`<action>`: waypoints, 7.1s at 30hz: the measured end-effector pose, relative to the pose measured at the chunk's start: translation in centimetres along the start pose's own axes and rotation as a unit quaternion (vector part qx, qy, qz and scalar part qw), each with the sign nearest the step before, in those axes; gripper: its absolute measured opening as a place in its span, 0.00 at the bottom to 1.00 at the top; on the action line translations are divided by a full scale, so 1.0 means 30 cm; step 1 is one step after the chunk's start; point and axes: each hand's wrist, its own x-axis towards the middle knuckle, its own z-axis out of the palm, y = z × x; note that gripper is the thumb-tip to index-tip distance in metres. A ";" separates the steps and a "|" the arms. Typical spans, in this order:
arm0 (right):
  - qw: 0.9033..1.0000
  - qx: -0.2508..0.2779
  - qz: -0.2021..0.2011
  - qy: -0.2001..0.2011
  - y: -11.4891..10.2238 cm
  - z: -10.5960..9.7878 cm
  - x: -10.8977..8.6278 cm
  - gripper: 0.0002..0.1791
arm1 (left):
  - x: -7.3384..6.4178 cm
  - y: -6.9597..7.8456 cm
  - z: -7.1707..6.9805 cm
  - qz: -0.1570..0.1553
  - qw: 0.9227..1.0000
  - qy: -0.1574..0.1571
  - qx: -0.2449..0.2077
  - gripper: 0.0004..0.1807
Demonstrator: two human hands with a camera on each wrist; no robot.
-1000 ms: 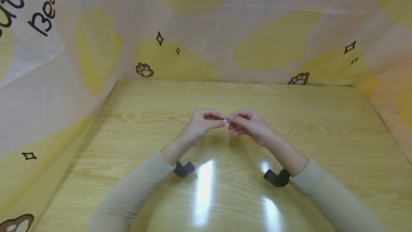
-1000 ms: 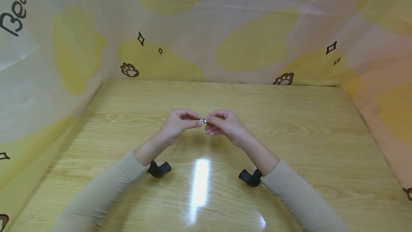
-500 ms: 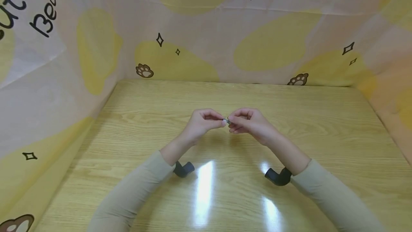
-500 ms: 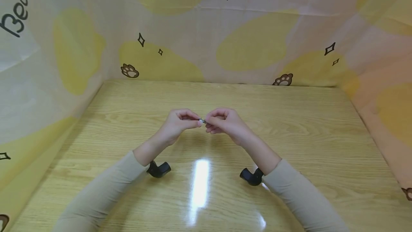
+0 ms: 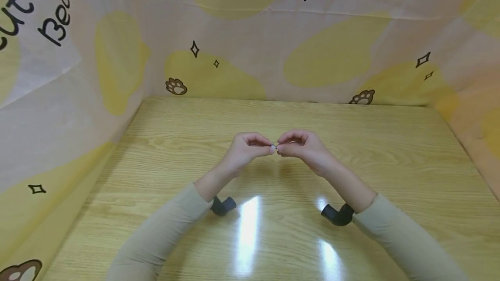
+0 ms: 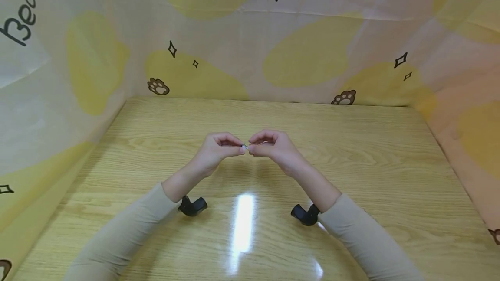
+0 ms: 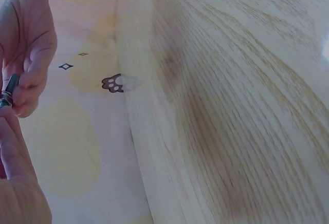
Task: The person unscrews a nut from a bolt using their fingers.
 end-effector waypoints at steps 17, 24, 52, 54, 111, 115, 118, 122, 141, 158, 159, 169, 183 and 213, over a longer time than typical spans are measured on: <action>1.000 -0.010 -0.007 -0.005 0.005 0.001 -0.005 0.11 | -0.005 0.004 0.000 0.003 1.000 -0.009 -0.007 0.05; 1.000 -0.010 0.004 -0.008 0.001 0.005 -0.003 0.08 | -0.007 0.008 -0.003 0.006 1.000 -0.006 -0.007 0.04; 0.999 0.022 -0.002 -0.039 0.006 -0.008 -0.008 0.12 | -0.008 0.010 -0.001 0.011 1.000 -0.017 -0.012 0.05; 0.999 0.018 -0.003 -0.039 0.006 -0.007 -0.007 0.11 | -0.006 0.009 -0.001 0.012 1.000 -0.021 -0.013 0.05; 0.999 0.032 -0.031 -0.018 0.000 -0.005 -0.022 0.07 | -0.012 0.025 0.007 0.016 1.000 -0.020 -0.013 0.05; 0.997 0.062 -0.033 -0.044 0.000 -0.001 -0.027 0.10 | -0.018 0.016 0.006 0.010 1.000 -0.021 -0.020 0.08; 0.998 0.044 -0.022 -0.046 -0.004 0.008 -0.026 0.06 | -0.017 0.014 0.005 0.012 1.000 -0.016 -0.022 0.10; 0.999 0.017 -0.006 -0.031 -0.003 0.010 -0.024 0.03 | -0.015 0.017 0.004 0.010 1.000 -0.017 -0.020 0.09; 0.998 0.067 -0.012 -0.004 0.007 0.007 -0.028 0.09 | -0.020 0.017 0.003 0.014 0.999 -0.021 -0.023 0.09; 1.000 0.000 -0.004 -0.010 -0.009 -0.001 -0.041 0.08 | -0.035 0.009 -0.001 0.012 1.000 -0.022 -0.010 0.09; 1.000 0.003 -0.001 -0.011 -0.010 -0.001 -0.041 0.08 | -0.035 0.009 -0.002 0.015 1.000 -0.022 -0.010 0.09; 1.000 0.008 -0.002 -0.006 -0.011 -0.012 -0.049 0.04 | -0.030 0.009 -0.001 0.019 0.999 -0.036 -0.005 0.05; 1.000 -0.001 0.011 0.011 -0.045 -0.011 -0.033 0.07 | -0.005 0.023 0.018 0.019 0.999 -0.026 -0.008 0.06; 1.000 -0.017 0.001 -0.002 -0.053 -0.027 -0.005 0.10 | 0.028 0.041 0.017 0.026 0.999 -0.021 -0.014 0.06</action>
